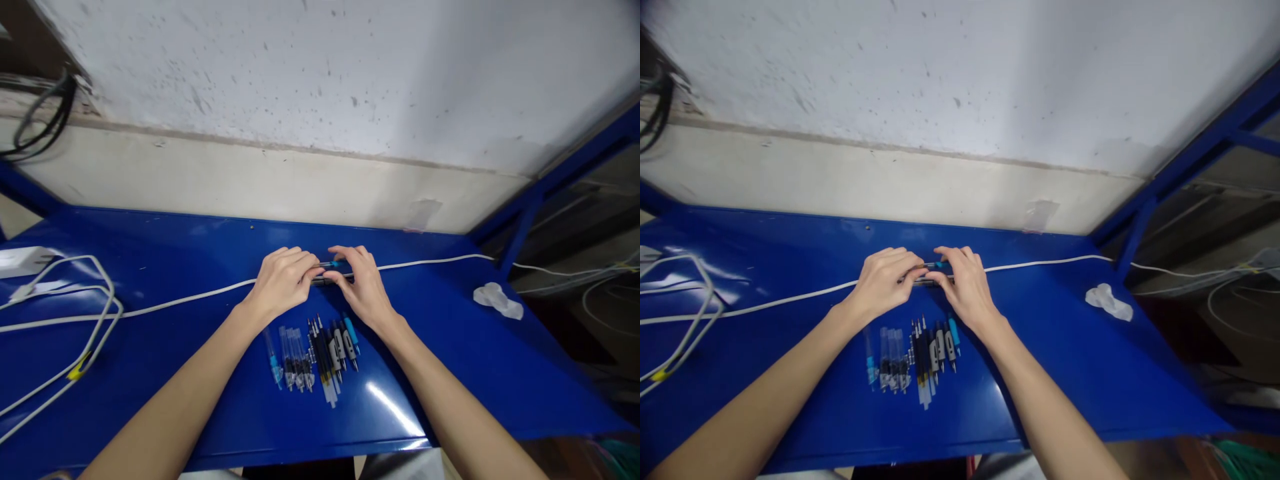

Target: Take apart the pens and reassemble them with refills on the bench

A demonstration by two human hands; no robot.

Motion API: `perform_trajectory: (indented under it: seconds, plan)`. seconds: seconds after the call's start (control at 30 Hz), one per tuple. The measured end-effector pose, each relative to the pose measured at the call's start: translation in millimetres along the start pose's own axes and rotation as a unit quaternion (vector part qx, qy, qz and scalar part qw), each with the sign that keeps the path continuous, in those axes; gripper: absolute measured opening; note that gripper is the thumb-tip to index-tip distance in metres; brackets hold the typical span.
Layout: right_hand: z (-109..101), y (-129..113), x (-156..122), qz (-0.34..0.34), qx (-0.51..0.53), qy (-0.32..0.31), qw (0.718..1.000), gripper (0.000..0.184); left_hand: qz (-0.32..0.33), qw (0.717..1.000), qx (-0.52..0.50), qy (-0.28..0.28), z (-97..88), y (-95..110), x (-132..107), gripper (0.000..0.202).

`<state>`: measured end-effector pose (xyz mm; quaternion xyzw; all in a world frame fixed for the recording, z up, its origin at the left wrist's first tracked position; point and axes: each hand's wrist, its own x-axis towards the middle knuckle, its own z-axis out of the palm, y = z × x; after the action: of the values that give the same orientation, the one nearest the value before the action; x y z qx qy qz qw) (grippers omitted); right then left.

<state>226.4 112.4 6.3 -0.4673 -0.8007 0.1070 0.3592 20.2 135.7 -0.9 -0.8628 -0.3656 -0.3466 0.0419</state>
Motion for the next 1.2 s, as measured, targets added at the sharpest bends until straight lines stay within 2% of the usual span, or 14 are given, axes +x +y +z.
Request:
perform_trajectory:
  seconds: [0.1, 0.23, 0.3, 0.47, 0.53, 0.63, 0.67, 0.83, 0.97, 1.03, 1.2]
  plan:
    - [-1.5, 3.5, 0.5, 0.010, 0.017, -0.029, 0.999, 0.030, 0.021, 1.000, -0.003, 0.009, 1.2, -2.1, 1.0, 0.021]
    - [-2.3, 3.7, 0.3, -0.003, 0.069, 0.056, 0.996, 0.019, 0.026, 0.999, 0.005, 0.023, 0.0, 0.7, 3.6, 0.022]
    - [-3.6, 1.8, 0.5, -0.009, 0.063, 0.075, 0.995, 0.012, 0.030, 0.999, 0.009, 0.033, -1.7, 1.8, 4.3, 0.022]
    - [-5.7, 2.8, 0.8, 0.014, 0.047, -0.007, 0.999, 0.028, 0.029, 0.998, 0.020, 0.043, -4.2, -0.1, 4.0, 0.021]
    - [-4.9, 4.9, 0.6, 0.013, 0.060, 0.000, 0.998, 0.029, 0.025, 0.999, 0.022, 0.033, -4.0, -0.8, 4.0, 0.022]
    - [-3.7, 5.7, 0.7, 0.001, 0.065, 0.045, 0.997, 0.013, 0.003, 1.000, 0.016, 0.022, -3.6, -1.7, 4.0, 0.025]
    - [-3.5, 5.4, 0.8, 0.004, 0.062, 0.046, 0.997, 0.014, -0.002, 1.000, 0.015, 0.020, -3.7, -2.1, 3.9, 0.025]
    - [-2.2, 5.5, 1.1, 0.027, 0.055, -0.017, 0.998, 0.027, -0.008, 1.000, 0.028, 0.005, -6.9, -4.3, 3.7, 0.025]
    - [-1.5, 7.6, 0.8, 0.008, 0.074, 0.047, 0.996, 0.014, -0.012, 1.000, 0.022, -0.007, -8.7, -3.4, 5.3, 0.026]
    - [-2.6, 7.1, 0.8, 0.002, 0.061, 0.061, 0.996, 0.013, -0.017, 1.000, 0.011, -0.010, -8.2, -3.0, 5.8, 0.025]
    - [-4.5, 5.6, 1.2, 0.032, 0.027, -0.036, 0.998, 0.029, -0.007, 1.000, 0.013, -0.026, -6.0, -4.7, 4.6, 0.023]
